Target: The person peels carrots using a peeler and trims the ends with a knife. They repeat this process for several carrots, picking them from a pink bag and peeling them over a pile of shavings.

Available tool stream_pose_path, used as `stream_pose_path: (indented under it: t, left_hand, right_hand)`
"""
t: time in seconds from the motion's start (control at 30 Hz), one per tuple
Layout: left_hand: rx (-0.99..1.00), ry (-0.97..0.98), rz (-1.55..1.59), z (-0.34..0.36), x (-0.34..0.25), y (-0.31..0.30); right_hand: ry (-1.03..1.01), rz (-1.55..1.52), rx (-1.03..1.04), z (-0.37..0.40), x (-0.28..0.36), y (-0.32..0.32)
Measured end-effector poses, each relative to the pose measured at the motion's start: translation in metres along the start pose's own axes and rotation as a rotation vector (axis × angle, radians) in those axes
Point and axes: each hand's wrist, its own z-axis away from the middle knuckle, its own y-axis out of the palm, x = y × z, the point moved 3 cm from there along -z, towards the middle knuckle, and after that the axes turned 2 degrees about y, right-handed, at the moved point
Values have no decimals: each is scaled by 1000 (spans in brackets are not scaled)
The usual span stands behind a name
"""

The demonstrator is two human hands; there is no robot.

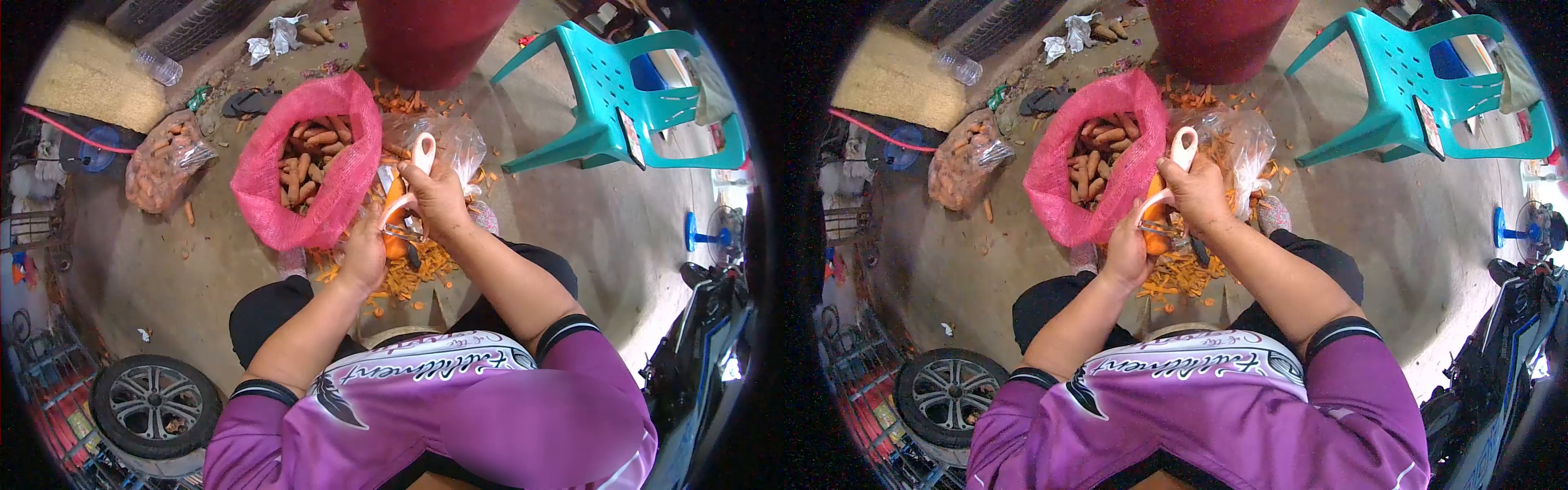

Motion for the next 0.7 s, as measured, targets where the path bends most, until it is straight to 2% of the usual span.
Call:
stream_pose_path:
  t: [0.1, 0.2, 0.3, 0.4, 0.43, 0.5, 0.57, 0.6, 0.67, 0.7]
  left_hand:
    - [-5, 20, -172, 2, -1, -2]
    - [15, 277, -303, -5, 10, -6]
    - [27, 152, -256, -10, 17, -19]
    - [-51, -43, -76, -8, 22, -30]
    - [-19, -65, -15, -8, 22, -32]
    - [43, -106, 105, -9, 19, -31]
    - [-27, -89, 118, -8, 12, -17]
    - [-64, -82, 125, -5, 9, -10]
    - [-33, -19, 93, -4, 8, -5]
    - [-17, 13, 77, -3, 7, -4]
  right_hand:
    - [-19, 71, -12, 1, 4, -1]
    - [-115, 198, -81, -3, 9, -3]
    - [-230, 156, -96, -1, 19, 0]
    - [-450, 120, -199, -13, 40, -8]
    - [-455, 31, -216, -13, 46, -9]
    - [-252, 50, -167, -11, 34, -8]
    - [-56, 120, -118, -4, 23, -2]
    - [-42, 183, -89, -3, 12, 0]
    - [55, -7, -57, 5, 1, 3]
    - [81, -2, -59, 6, 0, 3]
